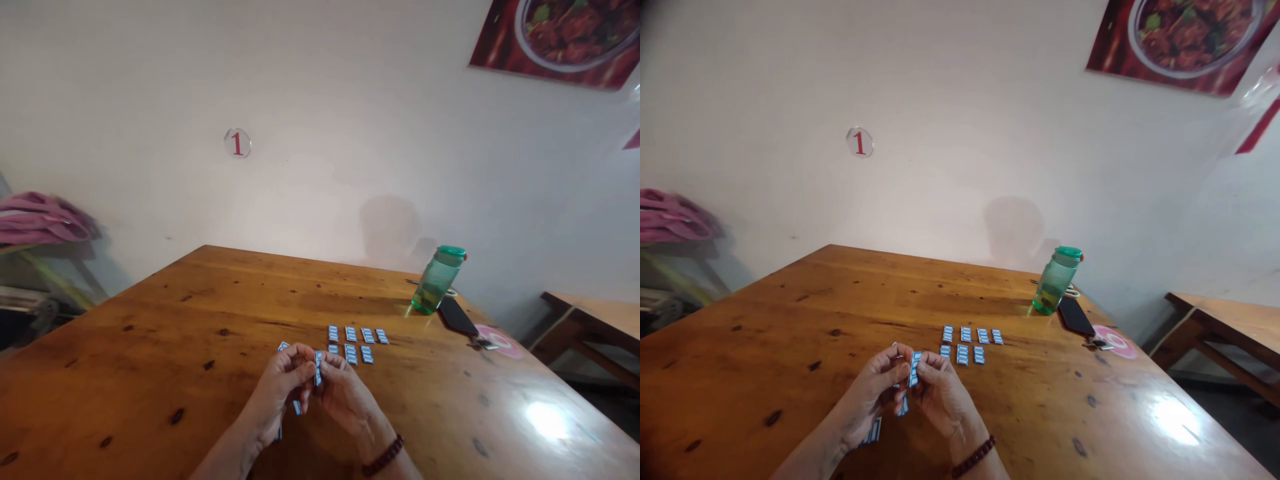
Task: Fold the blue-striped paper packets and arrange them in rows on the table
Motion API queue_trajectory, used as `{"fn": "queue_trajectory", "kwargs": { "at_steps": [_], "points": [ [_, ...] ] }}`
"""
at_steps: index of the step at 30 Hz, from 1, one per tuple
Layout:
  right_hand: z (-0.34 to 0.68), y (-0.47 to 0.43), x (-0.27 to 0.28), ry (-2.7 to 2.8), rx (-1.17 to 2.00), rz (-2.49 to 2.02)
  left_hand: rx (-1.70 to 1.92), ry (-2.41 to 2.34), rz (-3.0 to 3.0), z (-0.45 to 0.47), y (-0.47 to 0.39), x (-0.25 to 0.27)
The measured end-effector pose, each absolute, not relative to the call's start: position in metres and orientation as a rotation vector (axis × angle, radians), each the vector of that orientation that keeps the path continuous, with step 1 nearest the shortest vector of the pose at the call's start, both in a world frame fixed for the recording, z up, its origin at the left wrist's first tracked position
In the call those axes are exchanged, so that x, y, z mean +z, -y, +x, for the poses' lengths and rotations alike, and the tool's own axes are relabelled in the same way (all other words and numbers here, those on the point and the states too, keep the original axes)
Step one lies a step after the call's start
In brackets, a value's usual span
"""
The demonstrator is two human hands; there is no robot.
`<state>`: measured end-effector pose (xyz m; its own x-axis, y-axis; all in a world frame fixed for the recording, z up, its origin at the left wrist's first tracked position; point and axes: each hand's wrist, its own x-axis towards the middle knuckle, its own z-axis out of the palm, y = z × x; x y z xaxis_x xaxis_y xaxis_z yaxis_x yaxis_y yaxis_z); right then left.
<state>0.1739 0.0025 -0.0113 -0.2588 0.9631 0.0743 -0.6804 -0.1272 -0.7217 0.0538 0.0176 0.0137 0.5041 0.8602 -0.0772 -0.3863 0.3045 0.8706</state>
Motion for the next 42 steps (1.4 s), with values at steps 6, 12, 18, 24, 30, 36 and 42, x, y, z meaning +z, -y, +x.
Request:
{"fn": "queue_trajectory", "kwargs": {
  "at_steps": [6,12,18,24,30,36,42],
  "points": [
    [0.173,0.000,-0.009,0.813,1.626,-0.571,0.894,-0.632,0.998,0.053,-0.019,0.013],
    [0.175,0.001,-0.009,0.759,1.660,-0.534,0.849,-0.605,1.037,0.051,-0.018,0.015],
    [0.174,0.001,-0.008,0.713,1.742,-0.465,0.863,-0.567,0.994,0.050,-0.014,0.019],
    [0.174,0.003,-0.009,0.733,1.784,-0.434,0.860,-0.539,1.007,0.050,-0.013,0.020],
    [0.174,0.003,-0.013,0.768,1.791,-0.454,0.851,-0.524,1.026,0.050,-0.013,0.021],
    [0.172,0.004,-0.007,0.764,1.793,-0.439,0.891,-0.592,1.074,0.052,-0.009,0.022],
    [0.170,0.004,-0.002,0.646,1.729,-0.459,1.258,-0.748,1.294,0.054,-0.006,0.021]
  ]
}}
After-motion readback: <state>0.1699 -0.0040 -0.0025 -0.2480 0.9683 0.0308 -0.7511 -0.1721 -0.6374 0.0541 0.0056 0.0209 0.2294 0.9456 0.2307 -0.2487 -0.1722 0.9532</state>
